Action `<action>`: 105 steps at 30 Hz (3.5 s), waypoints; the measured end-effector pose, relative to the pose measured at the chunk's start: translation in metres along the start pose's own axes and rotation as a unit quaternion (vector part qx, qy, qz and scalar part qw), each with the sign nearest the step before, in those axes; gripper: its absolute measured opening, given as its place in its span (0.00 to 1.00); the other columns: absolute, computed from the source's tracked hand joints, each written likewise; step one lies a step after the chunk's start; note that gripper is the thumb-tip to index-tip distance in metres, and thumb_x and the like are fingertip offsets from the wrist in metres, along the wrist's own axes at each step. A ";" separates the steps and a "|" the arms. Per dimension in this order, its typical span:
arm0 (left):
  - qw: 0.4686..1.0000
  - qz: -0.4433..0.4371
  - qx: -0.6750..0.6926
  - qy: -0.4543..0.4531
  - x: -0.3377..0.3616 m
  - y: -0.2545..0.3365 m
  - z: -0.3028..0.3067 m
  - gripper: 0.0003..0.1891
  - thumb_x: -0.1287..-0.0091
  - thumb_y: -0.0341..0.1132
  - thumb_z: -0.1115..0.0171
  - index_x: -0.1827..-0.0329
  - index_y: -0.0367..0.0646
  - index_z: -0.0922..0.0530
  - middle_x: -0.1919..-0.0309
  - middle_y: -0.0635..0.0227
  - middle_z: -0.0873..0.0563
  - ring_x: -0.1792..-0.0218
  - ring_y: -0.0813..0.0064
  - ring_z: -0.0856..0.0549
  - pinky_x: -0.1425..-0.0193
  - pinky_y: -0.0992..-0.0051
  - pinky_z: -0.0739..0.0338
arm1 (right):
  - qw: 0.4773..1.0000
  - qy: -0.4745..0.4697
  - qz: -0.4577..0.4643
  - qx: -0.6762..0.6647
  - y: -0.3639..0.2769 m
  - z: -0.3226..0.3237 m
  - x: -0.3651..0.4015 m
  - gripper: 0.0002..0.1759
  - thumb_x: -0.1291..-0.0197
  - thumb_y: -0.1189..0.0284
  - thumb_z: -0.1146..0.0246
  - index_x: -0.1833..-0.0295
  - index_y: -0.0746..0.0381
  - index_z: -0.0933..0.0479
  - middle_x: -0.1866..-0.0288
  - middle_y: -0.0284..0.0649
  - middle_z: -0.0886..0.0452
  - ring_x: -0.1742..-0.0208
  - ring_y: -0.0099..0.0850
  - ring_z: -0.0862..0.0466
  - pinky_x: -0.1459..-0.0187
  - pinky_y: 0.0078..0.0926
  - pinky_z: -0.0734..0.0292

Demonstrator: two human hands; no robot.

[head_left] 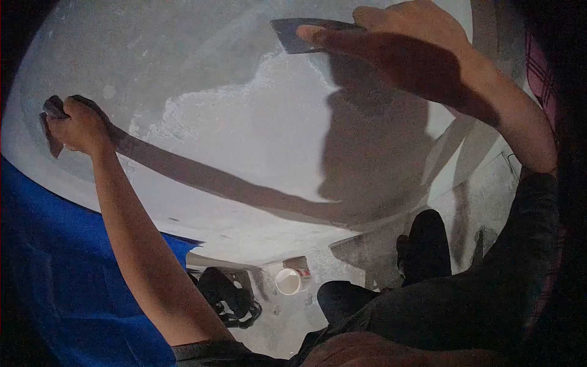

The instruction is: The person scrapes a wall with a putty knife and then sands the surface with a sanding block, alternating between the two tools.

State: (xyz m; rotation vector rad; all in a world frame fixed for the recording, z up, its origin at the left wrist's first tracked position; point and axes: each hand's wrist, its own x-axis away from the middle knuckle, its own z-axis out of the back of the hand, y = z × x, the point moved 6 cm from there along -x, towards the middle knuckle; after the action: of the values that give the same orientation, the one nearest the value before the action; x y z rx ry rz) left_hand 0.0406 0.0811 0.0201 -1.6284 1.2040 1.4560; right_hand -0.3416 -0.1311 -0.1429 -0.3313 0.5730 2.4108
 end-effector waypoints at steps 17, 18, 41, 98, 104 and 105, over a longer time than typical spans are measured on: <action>1.000 0.009 0.020 -0.002 0.008 0.000 -0.006 0.34 0.33 0.48 0.46 0.31 0.27 0.29 0.36 0.40 0.22 0.33 0.42 0.24 0.24 0.41 0.43 | 0.990 0.065 0.075 0.105 -0.018 -0.006 0.000 0.22 0.30 0.58 0.45 0.56 0.70 0.22 0.76 0.46 0.18 0.75 0.47 0.14 0.73 0.46 0.17; 1.000 0.010 0.020 -0.002 0.009 0.001 -0.008 0.34 0.33 0.48 0.46 0.31 0.27 0.29 0.36 0.40 0.22 0.33 0.42 0.24 0.24 0.41 0.43 | 0.990 0.065 0.075 0.105 -0.019 -0.002 -0.001 0.22 0.30 0.58 0.45 0.56 0.70 0.22 0.76 0.46 0.18 0.75 0.47 0.14 0.73 0.46 0.17; 0.998 0.033 0.032 -0.049 0.022 0.009 -0.009 0.36 0.34 0.48 0.45 0.30 0.26 0.31 0.34 0.39 0.24 0.30 0.42 0.26 0.22 0.47 0.42 | 0.960 0.242 0.029 0.135 -0.038 -0.029 0.012 0.33 0.30 0.73 0.36 0.22 0.43 0.32 0.63 0.40 0.15 0.71 0.30 0.14 0.73 0.27 0.18; 1.000 0.017 -0.006 0.008 0.017 0.009 -0.001 0.35 0.37 0.47 0.45 0.32 0.27 0.28 0.38 0.38 0.22 0.35 0.40 0.23 0.27 0.43 0.37 | 0.959 0.270 0.090 0.002 -0.050 -0.031 0.002 0.27 0.26 0.69 0.38 0.24 0.48 0.31 0.59 0.41 0.15 0.67 0.28 0.14 0.71 0.24 0.16; 1.000 0.013 0.002 0.024 0.009 0.000 -0.003 0.35 0.36 0.47 0.44 0.32 0.26 0.28 0.37 0.38 0.22 0.32 0.40 0.24 0.25 0.44 0.40 | 0.964 0.251 0.087 -0.020 -0.036 -0.020 0.002 0.21 0.26 0.67 0.39 0.29 0.51 0.26 0.61 0.41 0.14 0.69 0.29 0.14 0.69 0.26 0.16; 1.000 0.013 0.003 0.025 0.009 0.001 -0.002 0.35 0.36 0.47 0.44 0.32 0.26 0.28 0.37 0.38 0.22 0.32 0.40 0.24 0.25 0.44 0.40 | 0.964 0.250 0.090 -0.025 -0.038 -0.023 -0.003 0.20 0.26 0.66 0.39 0.30 0.51 0.26 0.61 0.41 0.14 0.69 0.29 0.14 0.69 0.26 0.16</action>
State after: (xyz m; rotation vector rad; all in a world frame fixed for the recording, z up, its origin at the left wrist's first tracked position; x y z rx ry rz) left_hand 0.0402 0.0768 0.0115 -1.6603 1.2608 1.4344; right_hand -0.3130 -0.1163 -0.1739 -0.9661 0.7883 2.5206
